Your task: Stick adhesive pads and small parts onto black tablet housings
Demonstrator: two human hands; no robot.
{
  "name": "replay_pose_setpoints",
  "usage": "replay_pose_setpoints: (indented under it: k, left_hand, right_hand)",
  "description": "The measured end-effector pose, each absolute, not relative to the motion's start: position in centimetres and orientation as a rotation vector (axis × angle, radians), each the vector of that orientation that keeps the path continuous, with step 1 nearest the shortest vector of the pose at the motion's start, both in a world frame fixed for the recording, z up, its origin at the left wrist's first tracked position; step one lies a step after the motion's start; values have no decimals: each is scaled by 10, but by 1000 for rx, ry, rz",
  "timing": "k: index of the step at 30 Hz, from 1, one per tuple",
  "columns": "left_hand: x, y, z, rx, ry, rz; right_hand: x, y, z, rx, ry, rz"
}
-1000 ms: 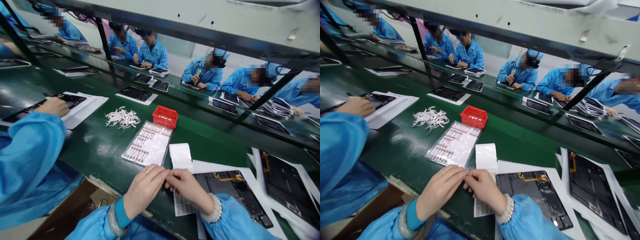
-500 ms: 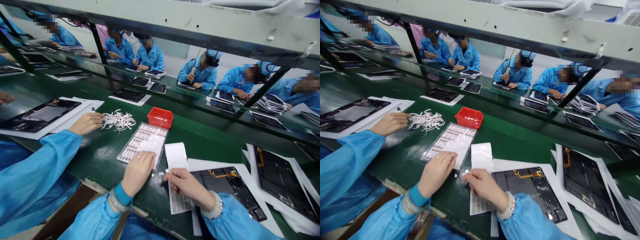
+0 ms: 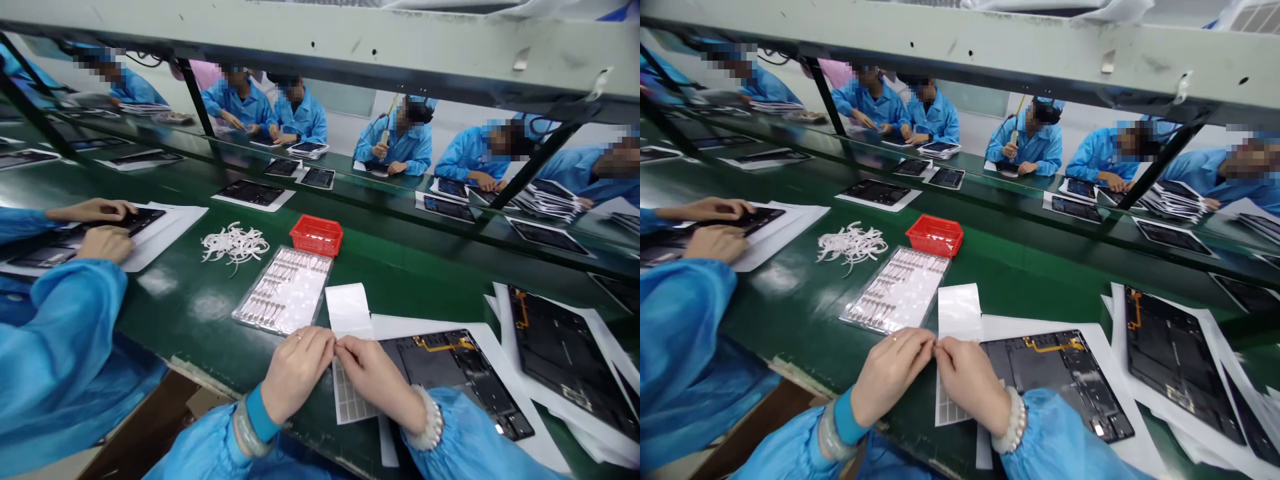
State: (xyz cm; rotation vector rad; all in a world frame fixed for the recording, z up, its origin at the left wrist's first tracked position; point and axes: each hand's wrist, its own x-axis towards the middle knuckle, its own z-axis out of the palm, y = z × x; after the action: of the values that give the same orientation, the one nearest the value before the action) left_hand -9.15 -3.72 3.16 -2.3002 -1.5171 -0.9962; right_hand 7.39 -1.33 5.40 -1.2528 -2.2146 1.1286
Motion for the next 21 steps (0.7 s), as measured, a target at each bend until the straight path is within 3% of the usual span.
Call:
replay_pose_setpoints:
  k: [4, 8, 10, 15, 21]
  left_hand:
    - [-114, -24, 38, -2139, -1659, -962]
    - [-99, -33, 48, -2530, -1495, -954]
    - [-80, -40, 49, -2710, -1400, -1026]
    - [-37, -52, 40, -2824, -1449, -1331]
    - [1, -56, 24, -2925, -1202, -1398]
  right_hand:
    - [83, -8, 52, -1354, -1920, 1574]
    - [96, -9, 56, -1387, -1650, 1928]
    - [105, -15, 59, -1374, -1727, 1846]
    - [140, -43, 65, -1322, -1908, 1069]
    - [175, -75, 47, -1254, -1567, 1051]
